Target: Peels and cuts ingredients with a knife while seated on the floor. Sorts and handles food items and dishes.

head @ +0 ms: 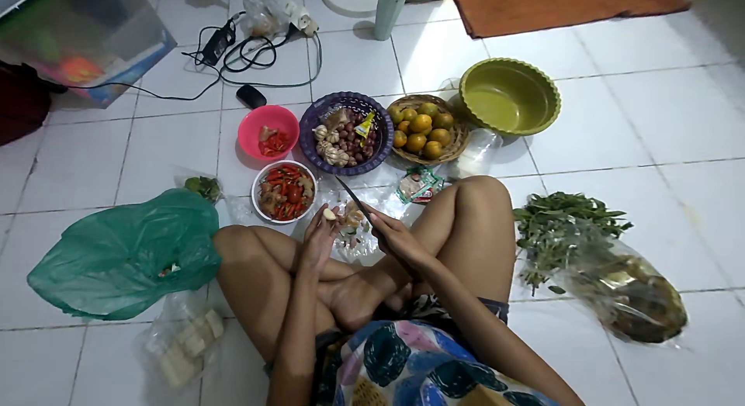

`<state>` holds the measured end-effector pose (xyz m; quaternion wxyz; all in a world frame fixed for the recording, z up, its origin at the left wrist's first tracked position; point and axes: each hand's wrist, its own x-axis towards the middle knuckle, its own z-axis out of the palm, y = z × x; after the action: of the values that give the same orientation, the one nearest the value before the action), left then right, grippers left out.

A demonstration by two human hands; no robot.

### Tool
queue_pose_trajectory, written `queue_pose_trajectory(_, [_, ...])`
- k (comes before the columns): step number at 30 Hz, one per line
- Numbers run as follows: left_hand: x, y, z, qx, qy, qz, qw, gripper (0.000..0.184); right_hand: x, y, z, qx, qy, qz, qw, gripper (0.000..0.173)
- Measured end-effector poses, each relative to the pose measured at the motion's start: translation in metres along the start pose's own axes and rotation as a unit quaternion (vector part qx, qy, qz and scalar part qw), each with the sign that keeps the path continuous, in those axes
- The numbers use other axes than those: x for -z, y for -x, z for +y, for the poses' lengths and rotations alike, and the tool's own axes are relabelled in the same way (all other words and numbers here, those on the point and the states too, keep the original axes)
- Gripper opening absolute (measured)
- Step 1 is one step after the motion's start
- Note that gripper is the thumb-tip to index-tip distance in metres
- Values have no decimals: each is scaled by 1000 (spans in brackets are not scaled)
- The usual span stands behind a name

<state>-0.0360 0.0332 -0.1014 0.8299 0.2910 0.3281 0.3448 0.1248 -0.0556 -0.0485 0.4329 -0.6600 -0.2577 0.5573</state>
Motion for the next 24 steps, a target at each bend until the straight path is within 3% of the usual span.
queue_pose_trajectory(9, [4, -1, 0, -9, 33, -10, 999, 36, 0, -2, 5, 11, 24, 13, 1000, 44])
queue_pose_trajectory(17, [5, -1, -1, -17, -20, -22, 999, 37, -5, 4, 1, 37, 223, 20, 974, 47])
queue_pose_trajectory(24, [-5, 2, 5, 8, -13, -9, 1000, 38, -16, 8, 2, 70, 278, 20, 958, 46])
